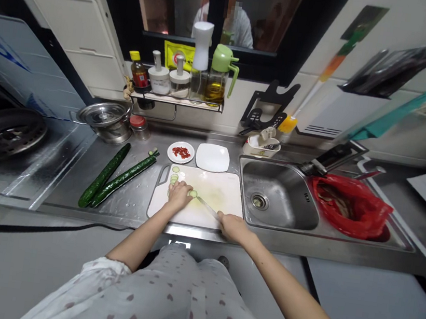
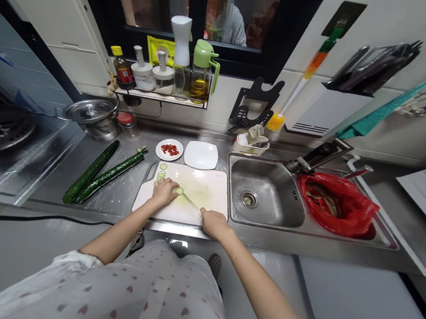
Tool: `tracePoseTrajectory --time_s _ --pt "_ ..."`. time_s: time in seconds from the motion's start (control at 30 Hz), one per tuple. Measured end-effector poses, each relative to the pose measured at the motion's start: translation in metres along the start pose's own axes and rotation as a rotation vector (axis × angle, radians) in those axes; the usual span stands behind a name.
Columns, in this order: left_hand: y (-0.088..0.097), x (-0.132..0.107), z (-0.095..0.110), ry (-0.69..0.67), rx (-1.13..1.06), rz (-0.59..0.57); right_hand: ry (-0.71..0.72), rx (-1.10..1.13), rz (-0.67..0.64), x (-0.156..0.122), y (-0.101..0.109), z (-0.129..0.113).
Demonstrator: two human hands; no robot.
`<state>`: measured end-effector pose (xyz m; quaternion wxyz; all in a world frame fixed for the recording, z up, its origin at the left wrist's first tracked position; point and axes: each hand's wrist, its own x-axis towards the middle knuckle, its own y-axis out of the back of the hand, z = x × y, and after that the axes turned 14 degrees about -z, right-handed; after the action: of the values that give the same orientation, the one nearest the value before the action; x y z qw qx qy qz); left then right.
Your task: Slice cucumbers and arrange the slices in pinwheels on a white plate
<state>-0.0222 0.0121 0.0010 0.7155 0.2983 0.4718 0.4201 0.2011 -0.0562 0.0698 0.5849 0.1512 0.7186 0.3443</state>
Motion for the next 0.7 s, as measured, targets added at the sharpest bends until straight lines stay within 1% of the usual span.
tracePoseTrajectory --time_s 0.1,0.23,0.3,0.37,0.5,0.6,0.7 --pt "-0.001 -0.002 0.002 -0.018 0.018 0.0 -0.016 0.091 0.066 0.002 -0.003 0.007" --pt "-0.001 -0.002 0.003 -0.002 0.016 -0.002 -0.16 0.245 0.186 0.011 -0.005 0.007" --pt "0.0 -0.001 0.003 0.002 0.013 -0.005 -0.226 0.296 0.218 0.018 -0.005 0.005" --pt "0.001 0.0 0.004 0.005 0.01 -0.005 -0.273 0.325 0.23 0.023 -0.004 0.002" --pt "0.003 0.002 0.007 0.013 -0.006 0.016 -0.32 0.345 0.239 0.031 0.0 -0.001" --pt "0.003 0.001 0.01 0.008 -0.036 0.024 -0.33 0.342 0.224 0.035 0.001 -0.002" --pt "0.001 -0.004 0.009 0.02 -0.13 0.021 -0.321 0.329 0.239 0.038 0.0 -0.001"
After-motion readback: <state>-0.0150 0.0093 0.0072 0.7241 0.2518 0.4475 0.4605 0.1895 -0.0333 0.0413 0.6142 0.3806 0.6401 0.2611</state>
